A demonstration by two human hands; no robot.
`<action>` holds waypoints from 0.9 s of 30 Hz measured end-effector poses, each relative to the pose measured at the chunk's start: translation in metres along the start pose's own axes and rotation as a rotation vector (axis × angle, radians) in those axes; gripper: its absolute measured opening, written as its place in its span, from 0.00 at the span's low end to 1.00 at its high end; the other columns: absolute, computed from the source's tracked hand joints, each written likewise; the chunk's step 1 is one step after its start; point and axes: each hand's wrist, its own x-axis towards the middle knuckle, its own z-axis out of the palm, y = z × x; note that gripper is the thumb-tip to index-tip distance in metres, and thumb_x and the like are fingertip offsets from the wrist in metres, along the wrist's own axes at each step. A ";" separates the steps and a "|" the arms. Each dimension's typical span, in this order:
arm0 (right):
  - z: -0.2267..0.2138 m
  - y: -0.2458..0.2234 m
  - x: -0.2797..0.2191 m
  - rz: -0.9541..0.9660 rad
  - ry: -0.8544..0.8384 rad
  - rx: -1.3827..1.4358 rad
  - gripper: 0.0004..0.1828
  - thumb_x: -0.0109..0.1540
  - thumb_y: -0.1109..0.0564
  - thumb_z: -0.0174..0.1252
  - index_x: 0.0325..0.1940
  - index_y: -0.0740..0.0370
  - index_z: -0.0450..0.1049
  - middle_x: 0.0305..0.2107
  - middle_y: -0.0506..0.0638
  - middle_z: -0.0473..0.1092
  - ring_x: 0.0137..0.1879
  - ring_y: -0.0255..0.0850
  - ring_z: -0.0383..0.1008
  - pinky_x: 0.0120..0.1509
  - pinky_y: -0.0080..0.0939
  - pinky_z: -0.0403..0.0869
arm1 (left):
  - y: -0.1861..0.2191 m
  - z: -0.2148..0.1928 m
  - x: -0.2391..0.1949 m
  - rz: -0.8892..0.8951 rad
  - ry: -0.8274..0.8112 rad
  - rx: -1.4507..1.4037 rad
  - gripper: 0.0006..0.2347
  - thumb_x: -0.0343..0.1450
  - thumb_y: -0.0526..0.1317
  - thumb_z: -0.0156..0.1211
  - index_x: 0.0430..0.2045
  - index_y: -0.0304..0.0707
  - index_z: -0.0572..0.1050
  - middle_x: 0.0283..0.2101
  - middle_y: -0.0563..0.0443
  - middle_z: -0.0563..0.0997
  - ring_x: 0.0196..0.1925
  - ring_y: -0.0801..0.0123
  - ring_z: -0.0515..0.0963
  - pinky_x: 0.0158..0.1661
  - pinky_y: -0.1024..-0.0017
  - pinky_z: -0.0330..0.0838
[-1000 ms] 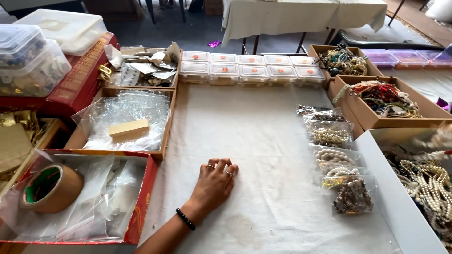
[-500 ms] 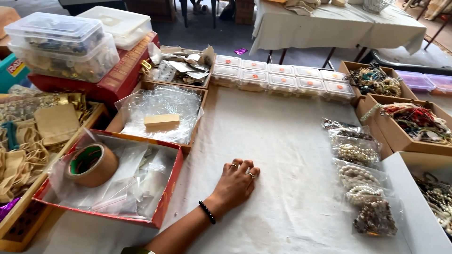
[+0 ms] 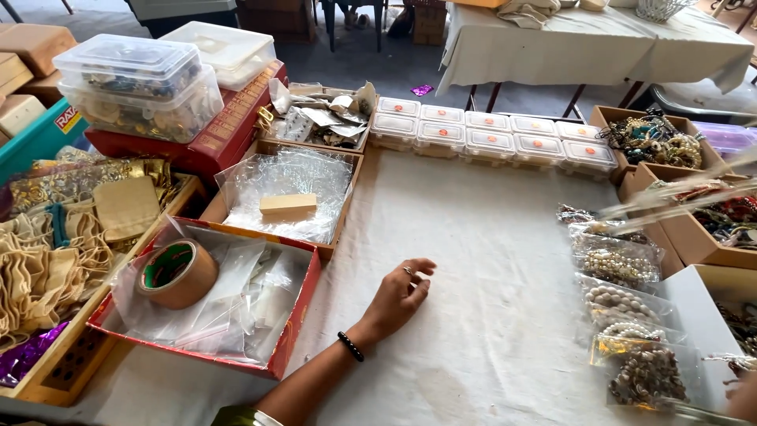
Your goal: The recorder is packing various pieces of jewelry into small plastic bags and boxes.
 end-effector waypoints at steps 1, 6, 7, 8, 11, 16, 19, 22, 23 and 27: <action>0.021 -0.022 -0.006 -0.001 0.006 0.013 0.19 0.56 0.53 0.72 0.49 0.60 0.83 0.30 0.53 0.80 0.30 0.40 0.75 0.34 0.41 0.73 | -0.004 0.000 0.002 0.000 0.048 -0.050 0.12 0.75 0.34 0.53 0.53 0.34 0.73 0.54 0.43 0.78 0.48 0.65 0.82 0.47 0.70 0.81; 0.088 -0.054 -0.018 0.007 0.034 0.049 0.18 0.56 0.54 0.72 0.49 0.60 0.83 0.29 0.52 0.80 0.28 0.39 0.74 0.32 0.39 0.72 | -0.003 -0.002 0.005 -0.146 0.111 -0.215 0.14 0.75 0.36 0.52 0.55 0.35 0.71 0.52 0.46 0.80 0.45 0.69 0.84 0.44 0.72 0.81; 0.105 -0.050 -0.017 -0.061 -0.001 0.108 0.18 0.56 0.53 0.71 0.49 0.58 0.84 0.29 0.49 0.80 0.30 0.33 0.76 0.33 0.34 0.75 | -0.004 -0.002 0.005 -0.126 0.117 -0.216 0.14 0.75 0.36 0.52 0.55 0.35 0.72 0.51 0.46 0.80 0.44 0.70 0.84 0.44 0.72 0.81; 0.123 -0.046 -0.017 -0.127 -0.036 0.165 0.18 0.55 0.51 0.71 0.48 0.56 0.84 0.29 0.47 0.81 0.32 0.27 0.79 0.35 0.30 0.77 | -0.005 -0.002 0.005 -0.106 0.122 -0.219 0.13 0.75 0.36 0.52 0.54 0.34 0.72 0.51 0.46 0.80 0.43 0.71 0.84 0.43 0.72 0.81; 0.135 -0.041 -0.012 -0.110 0.062 0.182 0.17 0.57 0.52 0.71 0.49 0.56 0.84 0.29 0.47 0.81 0.33 0.28 0.79 0.35 0.28 0.76 | 0.002 -0.001 0.003 -0.123 0.108 -0.118 0.12 0.75 0.36 0.56 0.53 0.34 0.74 0.50 0.46 0.81 0.39 0.69 0.83 0.41 0.71 0.79; 0.118 -0.045 -0.023 -0.055 0.238 0.270 0.15 0.62 0.53 0.69 0.53 0.54 0.83 0.28 0.47 0.80 0.33 0.28 0.78 0.34 0.27 0.72 | 0.016 0.000 -0.001 -0.049 0.069 0.053 0.15 0.73 0.35 0.56 0.54 0.34 0.72 0.55 0.45 0.75 0.39 0.67 0.83 0.41 0.71 0.79; 0.110 -0.042 -0.026 -0.065 0.234 0.221 0.14 0.62 0.53 0.68 0.52 0.53 0.83 0.28 0.47 0.80 0.32 0.28 0.79 0.34 0.29 0.73 | 0.005 0.012 -0.003 0.168 0.082 0.299 0.19 0.70 0.34 0.57 0.57 0.32 0.71 0.60 0.40 0.72 0.45 0.57 0.79 0.47 0.65 0.75; 0.112 -0.030 -0.025 -0.104 0.188 0.036 0.12 0.61 0.54 0.69 0.48 0.53 0.85 0.28 0.49 0.80 0.30 0.30 0.79 0.33 0.31 0.74 | -0.005 0.018 -0.006 0.342 0.063 0.570 0.18 0.71 0.36 0.57 0.56 0.32 0.72 0.60 0.39 0.74 0.52 0.51 0.75 0.53 0.58 0.70; 0.114 -0.025 -0.024 -0.126 0.172 -0.055 0.11 0.60 0.54 0.70 0.46 0.54 0.86 0.28 0.50 0.81 0.28 0.32 0.79 0.33 0.33 0.74 | -0.006 0.019 -0.007 0.339 0.012 0.642 0.16 0.73 0.38 0.57 0.54 0.34 0.73 0.59 0.43 0.76 0.54 0.52 0.74 0.54 0.58 0.68; 0.108 -0.029 -0.028 -0.177 0.333 0.022 0.09 0.64 0.56 0.68 0.48 0.56 0.85 0.31 0.49 0.80 0.33 0.30 0.80 0.37 0.31 0.75 | 0.004 0.014 -0.006 0.278 -0.024 0.643 0.13 0.71 0.39 0.57 0.47 0.33 0.75 0.55 0.43 0.76 0.55 0.52 0.73 0.53 0.56 0.66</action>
